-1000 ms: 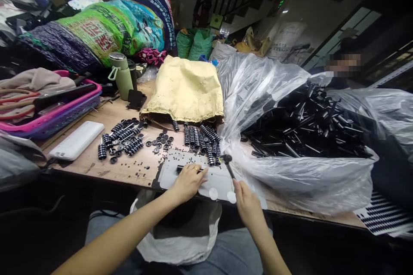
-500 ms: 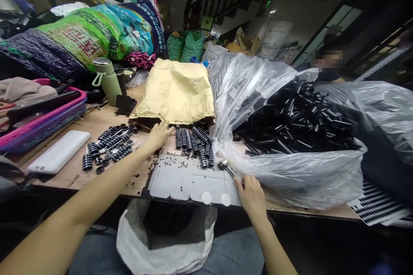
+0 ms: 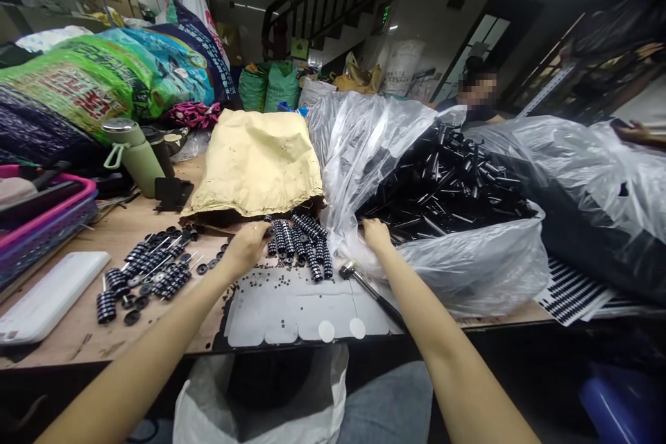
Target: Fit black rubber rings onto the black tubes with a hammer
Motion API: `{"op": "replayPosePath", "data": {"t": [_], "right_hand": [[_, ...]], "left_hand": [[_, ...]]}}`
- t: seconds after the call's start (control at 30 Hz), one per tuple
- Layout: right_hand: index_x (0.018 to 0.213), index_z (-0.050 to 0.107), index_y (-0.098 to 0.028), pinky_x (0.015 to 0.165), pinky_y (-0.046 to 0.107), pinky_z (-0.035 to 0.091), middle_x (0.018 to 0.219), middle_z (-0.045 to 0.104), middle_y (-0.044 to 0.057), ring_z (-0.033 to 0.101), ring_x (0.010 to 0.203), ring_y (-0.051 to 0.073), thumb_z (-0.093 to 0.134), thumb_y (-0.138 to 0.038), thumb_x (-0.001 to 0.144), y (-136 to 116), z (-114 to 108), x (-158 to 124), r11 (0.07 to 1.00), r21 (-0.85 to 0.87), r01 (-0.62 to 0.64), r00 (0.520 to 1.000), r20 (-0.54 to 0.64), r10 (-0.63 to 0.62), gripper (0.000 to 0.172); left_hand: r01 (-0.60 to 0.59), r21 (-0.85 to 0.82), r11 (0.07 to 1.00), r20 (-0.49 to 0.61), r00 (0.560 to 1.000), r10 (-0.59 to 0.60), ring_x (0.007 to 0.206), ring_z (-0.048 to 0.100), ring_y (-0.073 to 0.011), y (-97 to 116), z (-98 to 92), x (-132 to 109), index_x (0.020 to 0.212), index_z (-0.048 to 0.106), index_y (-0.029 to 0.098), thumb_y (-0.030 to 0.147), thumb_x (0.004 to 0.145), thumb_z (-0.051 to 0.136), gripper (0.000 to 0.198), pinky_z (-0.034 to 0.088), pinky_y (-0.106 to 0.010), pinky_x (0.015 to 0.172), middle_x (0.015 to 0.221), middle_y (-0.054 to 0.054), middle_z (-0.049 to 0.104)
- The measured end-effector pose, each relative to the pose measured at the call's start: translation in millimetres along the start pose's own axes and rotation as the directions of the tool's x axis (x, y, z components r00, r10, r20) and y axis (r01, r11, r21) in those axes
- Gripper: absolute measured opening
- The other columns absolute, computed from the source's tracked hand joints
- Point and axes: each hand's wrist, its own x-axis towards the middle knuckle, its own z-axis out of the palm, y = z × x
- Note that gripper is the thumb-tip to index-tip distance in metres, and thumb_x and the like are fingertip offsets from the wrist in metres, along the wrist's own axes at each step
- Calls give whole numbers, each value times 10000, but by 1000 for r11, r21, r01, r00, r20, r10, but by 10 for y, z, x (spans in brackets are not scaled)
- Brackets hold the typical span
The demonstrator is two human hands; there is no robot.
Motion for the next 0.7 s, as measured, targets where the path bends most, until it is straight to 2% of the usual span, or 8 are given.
{"op": "replayPosePath", "data": {"t": [0.1,0.2,0.27,0.37,0.47,0.53,0.6,0.7], "right_hand": [[866,578,-118,772,351,425,871,586,51,546,857,162,506,-301,837,5,-44,-21,993,111,-45,999,16,43,199],[766,603,-131,715,333,412,758,606,76,558,801,196,536,-299,790,-76,-167,-188,965,246,-90,995,52,80,182],[822,607,-138,662,306,425,786,622,76,570,752,182,527,-336,780,-210,-221,-392,937,335,-97,992,106,65,217],[889,605,-145,611,264,431,819,630,55,567,692,140,540,-384,758,-519,-197,-784,830,535,-159,958,286,0,280],[840,614,-147,591,227,406,789,607,28,529,651,100,619,-394,696,-860,-96,-1127,546,744,-384,833,535,-143,287],[779,617,-144,580,208,390,762,588,16,509,643,86,674,-389,646,-1054,-37,-1272,437,761,-480,754,612,-238,285],[786,604,-154,590,204,398,772,576,9,518,666,90,708,-405,605,-1215,-3,-1356,384,759,-526,751,626,-210,327],[898,541,-201,639,275,451,799,563,7,561,713,132,631,-577,613,-1422,16,-1418,200,709,-676,718,695,-37,480]], "left_hand": [[276,-436,857,77,960,-269,810,568,-200,340,-30,-200,1025,495,164,348,831,412,280,443,-339,730,896,-79,602],[470,-783,407,287,854,-434,628,558,-134,574,-9,-358,906,475,170,423,798,451,276,458,-273,600,764,-24,572],[494,-861,121,390,795,-465,559,529,-97,693,46,-405,863,458,175,436,749,521,292,441,-230,519,754,0,545],[467,-883,-51,431,763,-481,507,487,-66,855,155,-387,818,462,171,438,688,591,324,390,-185,437,738,16,518],[466,-882,-74,442,760,-476,458,442,-52,986,236,-332,808,476,160,459,665,604,356,334,-167,385,687,23,506],[511,-859,-7,454,758,-468,414,397,-48,1033,257,-322,791,486,154,450,649,624,357,286,-163,358,594,43,477],[529,-835,149,400,772,-494,411,395,-59,1047,253,-350,752,506,144,412,649,636,315,287,-172,369,529,49,460],[408,-765,499,131,856,-500,572,505,-110,1045,223,-439,724,558,138,345,692,601,214,390,-212,514,616,-2,547]]}}
